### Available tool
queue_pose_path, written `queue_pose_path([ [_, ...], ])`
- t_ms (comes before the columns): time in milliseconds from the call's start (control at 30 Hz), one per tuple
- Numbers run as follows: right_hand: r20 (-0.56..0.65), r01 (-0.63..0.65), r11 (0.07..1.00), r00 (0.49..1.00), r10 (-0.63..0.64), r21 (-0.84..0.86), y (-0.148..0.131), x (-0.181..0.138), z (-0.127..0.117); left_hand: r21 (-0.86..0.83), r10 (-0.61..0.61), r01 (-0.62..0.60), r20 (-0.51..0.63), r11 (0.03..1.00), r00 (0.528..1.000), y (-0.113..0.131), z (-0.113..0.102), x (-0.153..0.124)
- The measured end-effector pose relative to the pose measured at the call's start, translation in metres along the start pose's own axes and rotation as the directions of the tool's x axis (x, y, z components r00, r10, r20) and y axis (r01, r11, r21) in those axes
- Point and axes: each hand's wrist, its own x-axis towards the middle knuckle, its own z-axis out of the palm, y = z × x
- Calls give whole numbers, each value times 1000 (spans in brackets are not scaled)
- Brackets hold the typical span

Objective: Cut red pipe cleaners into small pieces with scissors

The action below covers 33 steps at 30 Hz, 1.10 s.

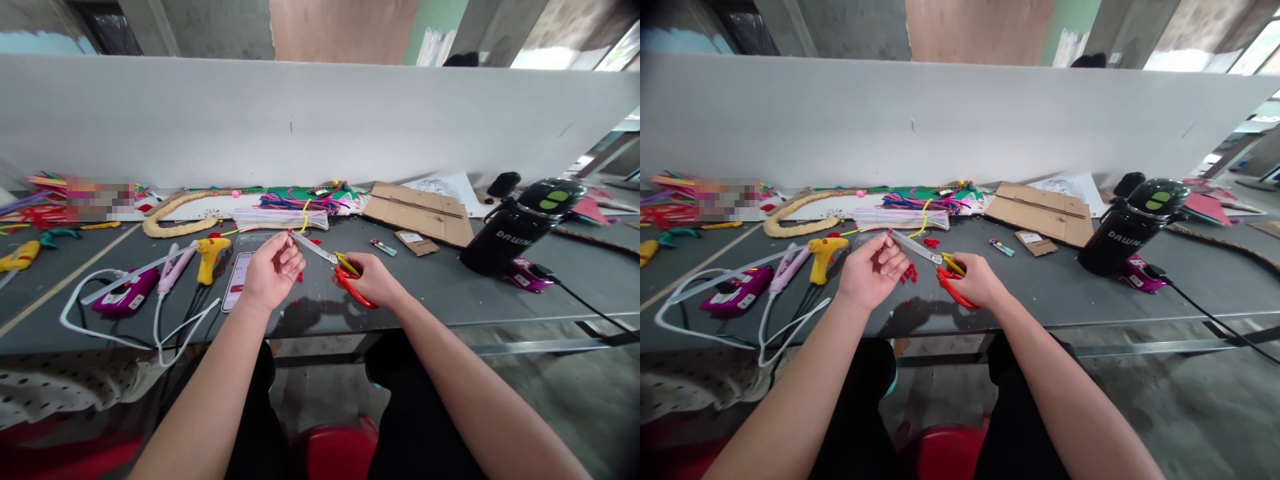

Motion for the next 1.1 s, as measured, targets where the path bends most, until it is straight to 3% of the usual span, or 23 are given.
queue_pose_path([
  [800, -32, -17, 997, 999, 15, -74, -1, -1, 0, 13, 4, -4, -2, 1000, 1000, -1, -3, 1],
  [1100, -155, -63, 980, 987, 34, -187, -5, -3, 0, 65, 22, -20, -25, 998, 999, -3, -1, 2],
])
